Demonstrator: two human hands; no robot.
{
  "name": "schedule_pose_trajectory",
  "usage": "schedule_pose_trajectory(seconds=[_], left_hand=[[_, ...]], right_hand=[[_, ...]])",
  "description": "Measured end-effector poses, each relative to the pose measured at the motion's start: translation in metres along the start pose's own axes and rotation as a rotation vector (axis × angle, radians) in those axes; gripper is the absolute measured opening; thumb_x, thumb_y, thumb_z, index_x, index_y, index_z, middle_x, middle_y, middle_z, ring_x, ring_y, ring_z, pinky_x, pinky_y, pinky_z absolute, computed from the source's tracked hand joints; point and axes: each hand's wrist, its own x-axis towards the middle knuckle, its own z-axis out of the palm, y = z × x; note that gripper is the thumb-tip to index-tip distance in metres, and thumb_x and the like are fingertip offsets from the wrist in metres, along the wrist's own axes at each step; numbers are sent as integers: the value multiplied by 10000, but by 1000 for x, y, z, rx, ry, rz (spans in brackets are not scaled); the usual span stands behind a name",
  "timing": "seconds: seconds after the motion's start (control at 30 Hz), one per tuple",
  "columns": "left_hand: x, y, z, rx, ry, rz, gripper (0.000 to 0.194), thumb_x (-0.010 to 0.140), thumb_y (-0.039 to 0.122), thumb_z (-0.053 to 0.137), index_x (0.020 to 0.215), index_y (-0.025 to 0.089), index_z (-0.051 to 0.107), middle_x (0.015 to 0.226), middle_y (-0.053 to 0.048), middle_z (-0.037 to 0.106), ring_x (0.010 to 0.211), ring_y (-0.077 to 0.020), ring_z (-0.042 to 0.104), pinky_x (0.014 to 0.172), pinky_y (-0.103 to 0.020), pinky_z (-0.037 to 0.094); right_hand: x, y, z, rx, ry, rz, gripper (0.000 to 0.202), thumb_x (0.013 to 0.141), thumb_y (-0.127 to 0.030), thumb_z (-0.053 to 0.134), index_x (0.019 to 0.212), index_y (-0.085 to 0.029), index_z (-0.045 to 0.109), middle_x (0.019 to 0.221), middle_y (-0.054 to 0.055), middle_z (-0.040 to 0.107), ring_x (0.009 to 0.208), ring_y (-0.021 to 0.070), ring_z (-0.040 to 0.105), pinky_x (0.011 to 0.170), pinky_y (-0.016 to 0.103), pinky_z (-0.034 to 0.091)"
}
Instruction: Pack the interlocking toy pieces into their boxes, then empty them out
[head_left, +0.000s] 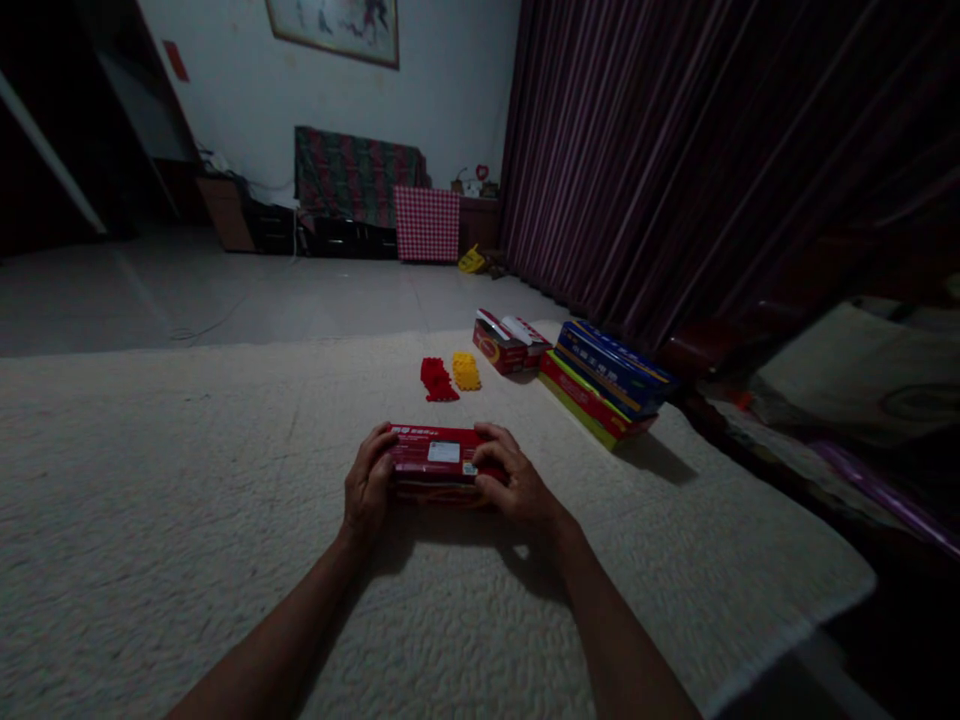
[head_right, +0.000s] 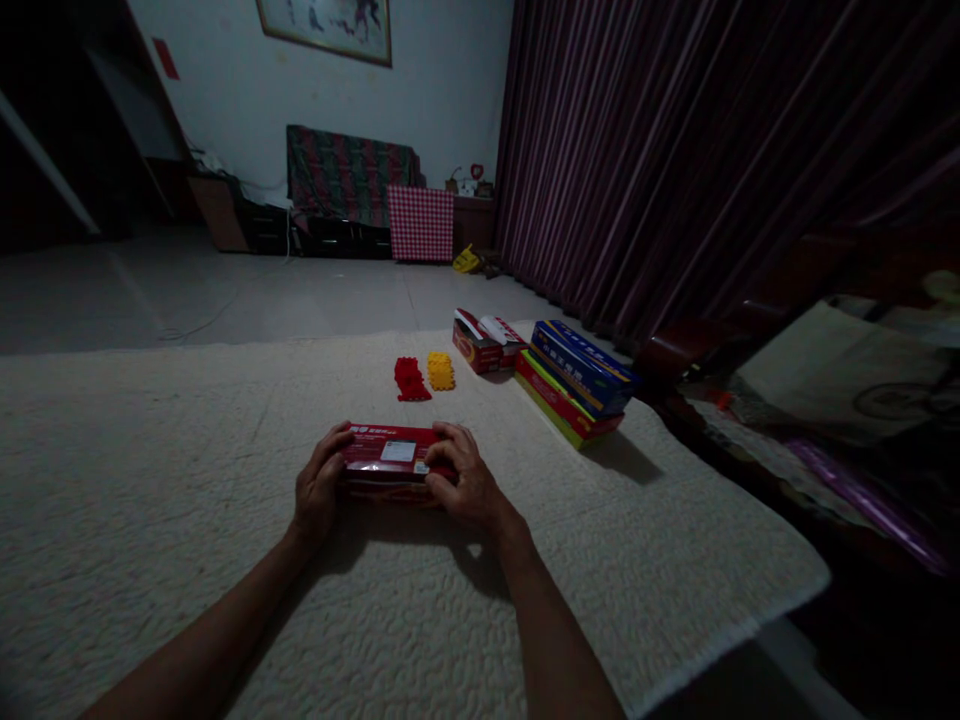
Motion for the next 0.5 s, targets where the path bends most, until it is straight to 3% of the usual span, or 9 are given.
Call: schedule_pose_trajectory(seconds=[0.2, 0.33, 0.5], left_hand=[[3, -2, -1, -43, 26, -45, 339, 898, 437, 604, 1094, 196, 742, 1393, -123, 651, 1375, -322, 535, 1220, -513, 336], [2, 0, -1, -61, 8, -49, 338, 888, 428, 608, 1102, 201, 739, 1419, -124, 635, 1385, -327, 527, 1219, -522, 334], [2, 5, 1, -61, -2, -52, 330, 878, 416, 614, 1103, 209, 740, 1415, -122, 635, 1390, -335, 520, 1222, -533, 328]], right_hand=[[0, 4, 3, -220, -80, -63, 397, 933, -355, 590, 1306, -242, 662, 1654, 127, 317, 1548, 355, 206, 1236, 645, 170], [-3, 0, -1, -335, -115, -48, 531, 869, -452, 697, 1362, -263, 647, 1687, 116, 264, 1561, 442, 90, 1198, 716, 186], [-4, -7, -3, -409, -160, -57, 544, 870, -354, 690, 1397, -239, 622, 1669, 141, 305, 1554, 419, 153, 1194, 685, 245]])
